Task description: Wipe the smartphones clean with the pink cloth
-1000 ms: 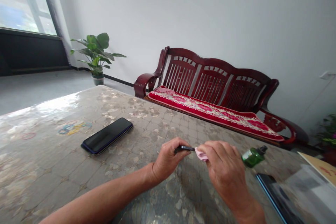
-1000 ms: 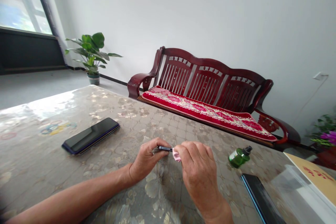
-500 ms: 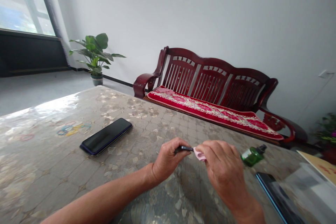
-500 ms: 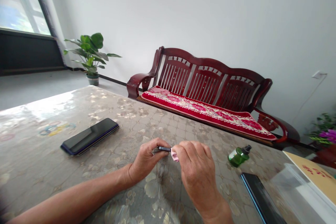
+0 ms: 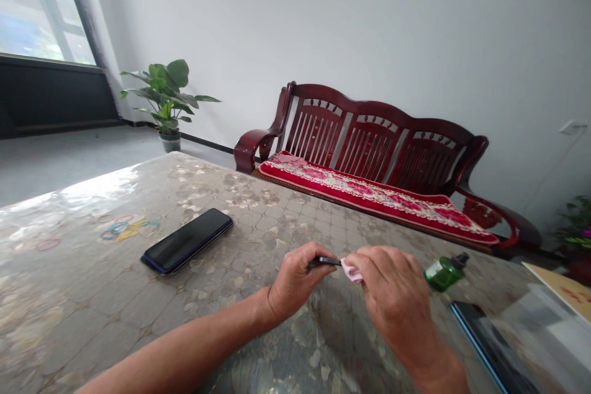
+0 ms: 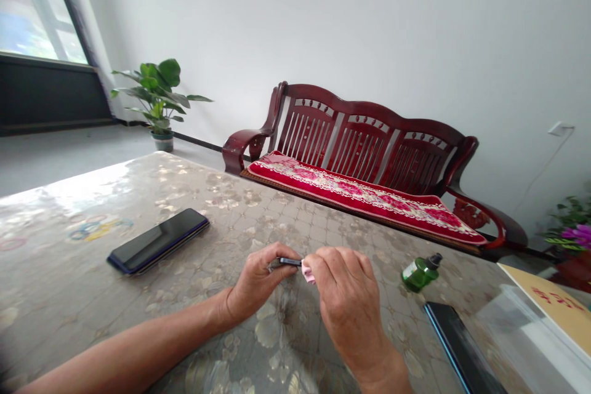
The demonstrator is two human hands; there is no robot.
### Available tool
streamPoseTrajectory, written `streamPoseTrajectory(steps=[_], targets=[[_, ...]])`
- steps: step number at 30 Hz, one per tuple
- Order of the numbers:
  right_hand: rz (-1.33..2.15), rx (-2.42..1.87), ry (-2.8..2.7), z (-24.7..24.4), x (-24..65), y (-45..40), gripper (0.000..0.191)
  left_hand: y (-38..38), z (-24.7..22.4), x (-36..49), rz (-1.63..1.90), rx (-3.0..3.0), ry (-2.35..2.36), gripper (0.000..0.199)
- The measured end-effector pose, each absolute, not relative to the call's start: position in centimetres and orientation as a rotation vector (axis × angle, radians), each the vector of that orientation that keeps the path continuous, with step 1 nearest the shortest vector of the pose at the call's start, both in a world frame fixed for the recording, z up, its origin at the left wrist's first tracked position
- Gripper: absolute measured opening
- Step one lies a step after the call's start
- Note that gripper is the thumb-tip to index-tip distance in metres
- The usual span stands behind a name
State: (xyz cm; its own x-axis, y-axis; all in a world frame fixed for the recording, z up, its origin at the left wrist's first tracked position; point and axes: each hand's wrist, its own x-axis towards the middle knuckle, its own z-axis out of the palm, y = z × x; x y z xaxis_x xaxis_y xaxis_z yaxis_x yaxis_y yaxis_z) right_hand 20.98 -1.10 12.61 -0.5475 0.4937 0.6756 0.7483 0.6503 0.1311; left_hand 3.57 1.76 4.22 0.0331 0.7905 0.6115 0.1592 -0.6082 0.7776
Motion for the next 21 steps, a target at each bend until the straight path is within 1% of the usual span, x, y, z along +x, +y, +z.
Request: streamPoseTrajectory(steps=[12,21], targets=[[-0.548,-0.982,-2.264,12.51,21.11,-1.11,0.019,1.59,4.24,3.58,1.601,1.823,0.985,0.001],[-0.572,-0.995,-2.269,12.46,20.95,-1.19,0.02,1.54,4.34,3.49,1.576,1.839,1.001,0.004]])
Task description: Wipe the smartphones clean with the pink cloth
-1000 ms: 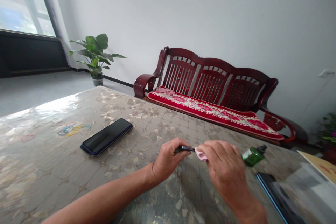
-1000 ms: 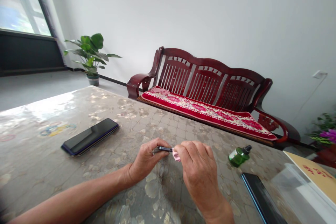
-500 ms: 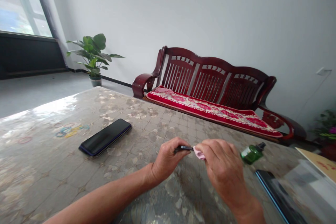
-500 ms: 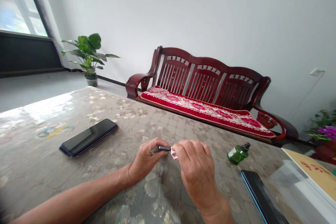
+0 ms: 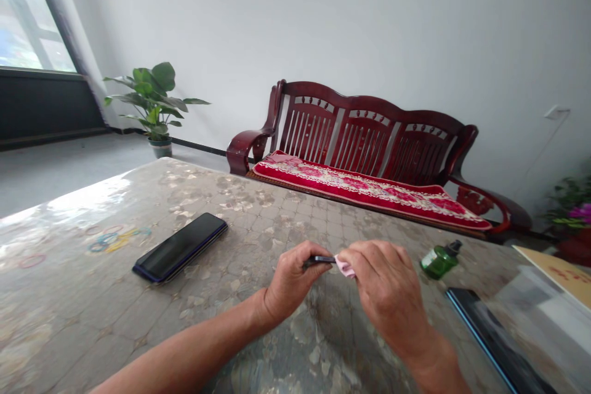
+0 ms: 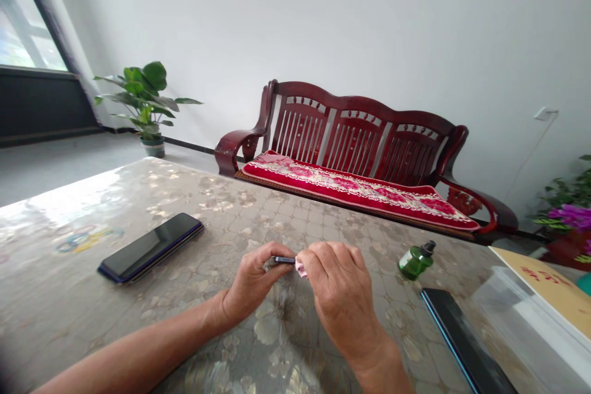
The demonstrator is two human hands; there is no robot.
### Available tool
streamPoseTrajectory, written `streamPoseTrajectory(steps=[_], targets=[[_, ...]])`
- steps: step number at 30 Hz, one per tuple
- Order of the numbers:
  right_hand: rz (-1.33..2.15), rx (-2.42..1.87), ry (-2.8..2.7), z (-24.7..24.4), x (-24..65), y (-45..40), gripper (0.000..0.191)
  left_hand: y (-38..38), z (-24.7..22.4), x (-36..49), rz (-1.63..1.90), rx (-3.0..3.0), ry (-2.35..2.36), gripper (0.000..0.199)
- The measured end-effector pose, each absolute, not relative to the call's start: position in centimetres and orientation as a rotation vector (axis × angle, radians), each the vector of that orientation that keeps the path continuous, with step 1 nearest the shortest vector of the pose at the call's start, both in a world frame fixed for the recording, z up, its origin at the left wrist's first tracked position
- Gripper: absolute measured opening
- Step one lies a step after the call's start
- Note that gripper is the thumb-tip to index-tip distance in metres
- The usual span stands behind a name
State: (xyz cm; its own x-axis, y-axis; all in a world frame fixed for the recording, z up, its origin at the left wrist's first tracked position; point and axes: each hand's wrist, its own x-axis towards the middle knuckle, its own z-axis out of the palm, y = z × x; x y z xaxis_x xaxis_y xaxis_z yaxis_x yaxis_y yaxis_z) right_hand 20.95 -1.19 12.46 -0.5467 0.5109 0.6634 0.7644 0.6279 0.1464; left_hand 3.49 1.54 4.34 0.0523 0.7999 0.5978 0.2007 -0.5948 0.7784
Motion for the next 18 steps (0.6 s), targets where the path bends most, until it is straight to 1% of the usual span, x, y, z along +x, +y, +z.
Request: streamPoseTrajectory(steps=[9,18], targets=[[-0.562,-0.975,-2.269,12.63,21.01,-1.14,0.022,1.51,4.54,3.59,1.591,1.819,0.983,0.003],[-0.57,-0.969,-2.256,12.55,20.99,-1.13,0.02,1.38,4.66,3.59,1.582,1.825,0.99,0.003]])
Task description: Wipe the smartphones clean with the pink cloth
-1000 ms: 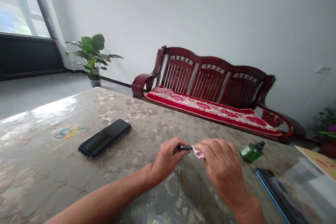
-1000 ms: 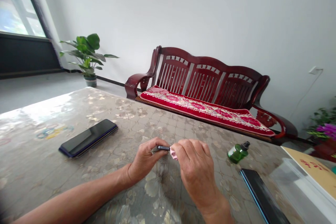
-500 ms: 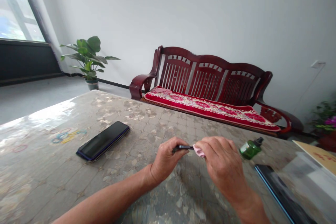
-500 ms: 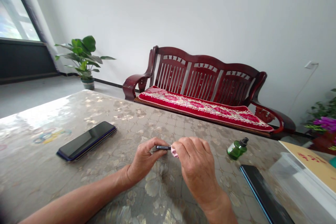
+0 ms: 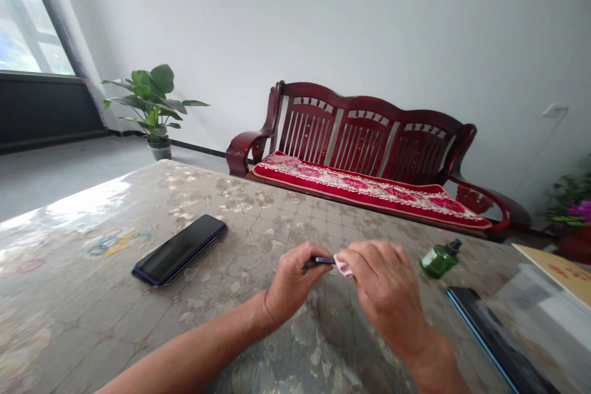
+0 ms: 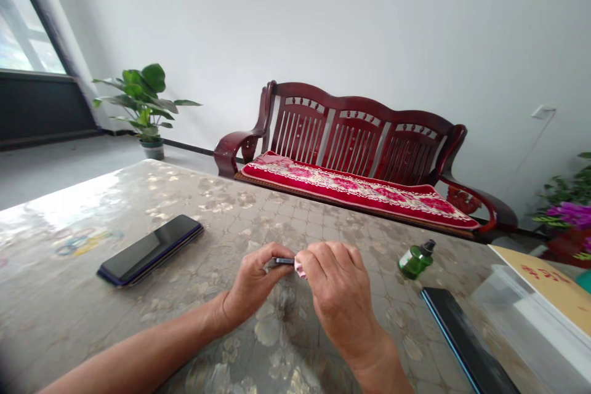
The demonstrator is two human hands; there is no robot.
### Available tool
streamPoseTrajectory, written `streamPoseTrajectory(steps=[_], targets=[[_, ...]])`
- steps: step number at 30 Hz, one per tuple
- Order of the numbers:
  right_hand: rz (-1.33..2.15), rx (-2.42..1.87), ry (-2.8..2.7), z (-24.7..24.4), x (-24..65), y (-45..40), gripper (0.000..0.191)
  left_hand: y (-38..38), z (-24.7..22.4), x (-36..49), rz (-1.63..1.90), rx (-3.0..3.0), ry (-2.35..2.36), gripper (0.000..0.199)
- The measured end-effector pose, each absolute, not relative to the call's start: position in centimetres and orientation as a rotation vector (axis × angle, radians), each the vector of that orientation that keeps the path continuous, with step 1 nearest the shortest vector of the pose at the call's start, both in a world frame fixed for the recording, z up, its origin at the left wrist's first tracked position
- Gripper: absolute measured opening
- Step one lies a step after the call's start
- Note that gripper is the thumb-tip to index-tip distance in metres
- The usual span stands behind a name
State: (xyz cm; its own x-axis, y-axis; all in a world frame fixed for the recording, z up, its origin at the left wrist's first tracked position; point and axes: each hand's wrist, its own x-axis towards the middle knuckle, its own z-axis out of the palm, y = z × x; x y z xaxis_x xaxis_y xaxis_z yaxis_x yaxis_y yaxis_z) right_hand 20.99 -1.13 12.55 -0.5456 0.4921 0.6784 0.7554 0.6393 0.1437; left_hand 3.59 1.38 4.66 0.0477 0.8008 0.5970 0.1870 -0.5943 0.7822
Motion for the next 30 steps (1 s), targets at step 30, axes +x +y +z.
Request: streamPoseTrajectory(steps=[30], targets=[[-0.513,-1.082,-2.053,11.1,19.1,-0.8,0.014,2.0,4.8,3.5,1.632,1.75,1.134,0.007]])
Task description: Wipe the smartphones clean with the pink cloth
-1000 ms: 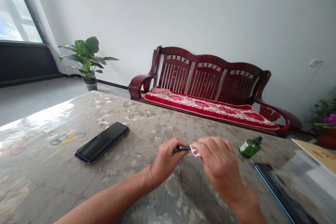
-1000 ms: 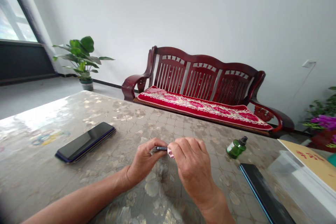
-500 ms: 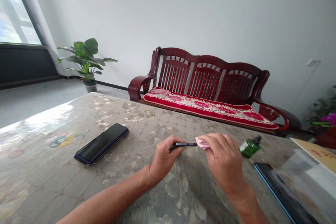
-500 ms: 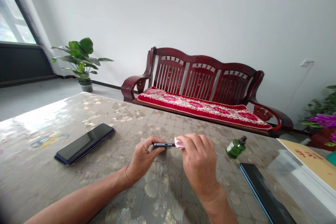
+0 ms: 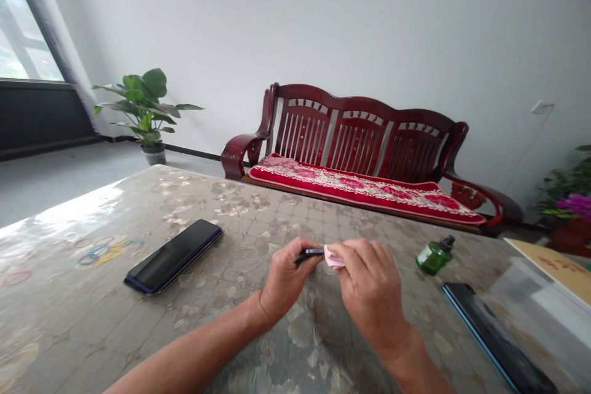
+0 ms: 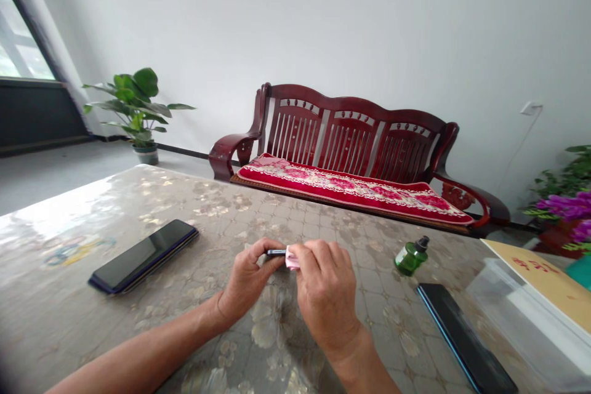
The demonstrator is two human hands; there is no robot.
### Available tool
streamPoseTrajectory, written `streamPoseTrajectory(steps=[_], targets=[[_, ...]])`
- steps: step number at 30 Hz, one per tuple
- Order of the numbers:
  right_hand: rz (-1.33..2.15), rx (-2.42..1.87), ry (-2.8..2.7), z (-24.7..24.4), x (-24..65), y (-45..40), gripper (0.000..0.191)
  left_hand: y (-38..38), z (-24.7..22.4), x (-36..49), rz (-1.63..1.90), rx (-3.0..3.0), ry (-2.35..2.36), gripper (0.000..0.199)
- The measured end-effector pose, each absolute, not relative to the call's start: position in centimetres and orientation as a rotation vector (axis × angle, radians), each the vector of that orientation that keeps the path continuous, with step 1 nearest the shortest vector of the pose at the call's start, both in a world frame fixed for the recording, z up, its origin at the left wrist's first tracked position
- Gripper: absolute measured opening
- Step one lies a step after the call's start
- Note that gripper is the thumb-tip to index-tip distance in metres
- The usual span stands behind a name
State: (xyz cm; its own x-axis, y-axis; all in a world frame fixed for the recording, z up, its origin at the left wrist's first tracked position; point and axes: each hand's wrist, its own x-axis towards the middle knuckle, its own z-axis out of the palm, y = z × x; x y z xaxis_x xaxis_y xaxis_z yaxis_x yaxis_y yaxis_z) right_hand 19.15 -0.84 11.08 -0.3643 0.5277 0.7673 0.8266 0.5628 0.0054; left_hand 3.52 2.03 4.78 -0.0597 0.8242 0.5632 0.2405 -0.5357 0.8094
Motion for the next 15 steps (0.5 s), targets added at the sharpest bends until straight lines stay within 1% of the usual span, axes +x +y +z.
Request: streamPoseTrajectory(steps=[4,8,12,15], targets=[[-0.46,-1.058,-2.056,11.1,19.5,-0.5,0.016,2.0,4.9,3.4,1.623,1.777,1.147,0.004],[-0.453,-1.131,-1.973,11.0,20.7,0.5,0.015,2.3,4.9,3.1,1.619,1.788,1.212,0.002],[-0.314,-1.173,-1.913,10.1,21.0,1.1,0.015,2.8,5.0,2.7,1.631,1.804,1.266,0.001],[-0.184,-1.195,-1.89,9.1,20.5,1.3,0.015,2.9,5.2,2.4,1.63,1.878,1.29,0.004]])
